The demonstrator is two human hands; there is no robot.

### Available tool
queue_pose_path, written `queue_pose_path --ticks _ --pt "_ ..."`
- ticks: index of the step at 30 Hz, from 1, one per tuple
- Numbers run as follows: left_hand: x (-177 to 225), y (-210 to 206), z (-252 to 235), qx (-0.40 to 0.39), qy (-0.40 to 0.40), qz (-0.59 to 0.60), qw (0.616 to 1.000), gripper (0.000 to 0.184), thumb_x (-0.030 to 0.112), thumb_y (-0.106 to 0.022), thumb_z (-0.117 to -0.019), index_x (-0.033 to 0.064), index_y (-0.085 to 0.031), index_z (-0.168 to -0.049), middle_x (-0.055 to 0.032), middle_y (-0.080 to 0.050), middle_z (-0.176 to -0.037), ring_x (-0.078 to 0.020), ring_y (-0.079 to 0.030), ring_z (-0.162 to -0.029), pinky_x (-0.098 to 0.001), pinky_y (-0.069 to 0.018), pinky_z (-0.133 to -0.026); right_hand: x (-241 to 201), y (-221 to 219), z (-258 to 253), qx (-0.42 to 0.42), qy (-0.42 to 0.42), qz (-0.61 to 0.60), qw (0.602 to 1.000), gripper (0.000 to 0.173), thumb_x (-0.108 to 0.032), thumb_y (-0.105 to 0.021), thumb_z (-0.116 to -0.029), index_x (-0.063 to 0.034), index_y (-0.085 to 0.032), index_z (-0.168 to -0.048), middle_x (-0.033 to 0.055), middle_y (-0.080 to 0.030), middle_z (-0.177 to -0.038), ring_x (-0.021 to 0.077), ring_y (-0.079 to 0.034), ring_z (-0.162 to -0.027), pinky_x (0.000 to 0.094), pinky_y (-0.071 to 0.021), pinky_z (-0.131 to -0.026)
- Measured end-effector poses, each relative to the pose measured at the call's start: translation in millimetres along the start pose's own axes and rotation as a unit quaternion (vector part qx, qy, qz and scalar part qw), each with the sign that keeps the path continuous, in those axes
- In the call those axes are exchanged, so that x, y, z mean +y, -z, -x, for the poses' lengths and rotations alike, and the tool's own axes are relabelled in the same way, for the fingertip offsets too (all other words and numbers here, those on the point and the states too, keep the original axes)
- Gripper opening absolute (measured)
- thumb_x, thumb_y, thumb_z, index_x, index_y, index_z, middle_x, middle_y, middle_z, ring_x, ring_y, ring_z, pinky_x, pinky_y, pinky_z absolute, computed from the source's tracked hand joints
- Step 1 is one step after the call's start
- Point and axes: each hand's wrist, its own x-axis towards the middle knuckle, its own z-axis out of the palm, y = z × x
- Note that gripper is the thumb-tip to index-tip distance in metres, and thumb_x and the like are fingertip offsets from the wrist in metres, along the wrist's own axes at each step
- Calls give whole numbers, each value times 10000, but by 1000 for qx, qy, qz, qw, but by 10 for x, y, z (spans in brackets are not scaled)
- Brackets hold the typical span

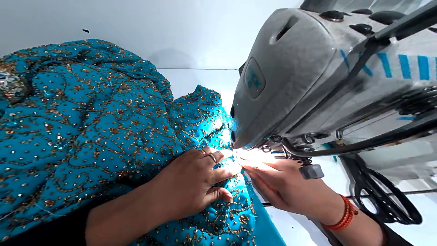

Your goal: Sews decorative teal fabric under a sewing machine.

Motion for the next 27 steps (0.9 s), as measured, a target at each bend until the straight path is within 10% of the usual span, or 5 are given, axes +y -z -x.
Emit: queue_pose_path --ticks 22,27 --pt "-14 8 14 -8 5 -3 1000 535 587 -350 -1020 302 -678 -1333 -61 -660 -1357 -240 -594 -1308 -434 -495 -1054 64 86 93 34 -44 -99 994 302 -290 -482 -1009 -169 -750 -944 -23 -755 -917 77 -684 -862 298 -523 -739" --pt "363 197 151 12 -14 -25 1000 633 534 -281 -1073 73 -643 -1312 -134 -685 -1284 -289 -643 -1241 -465 -519 -1023 86 181 115 16 1 -182 983 245 -331 -546 -993 -180 -737 -963 -16 -744 -965 54 -673 -935 243 -532 -824"
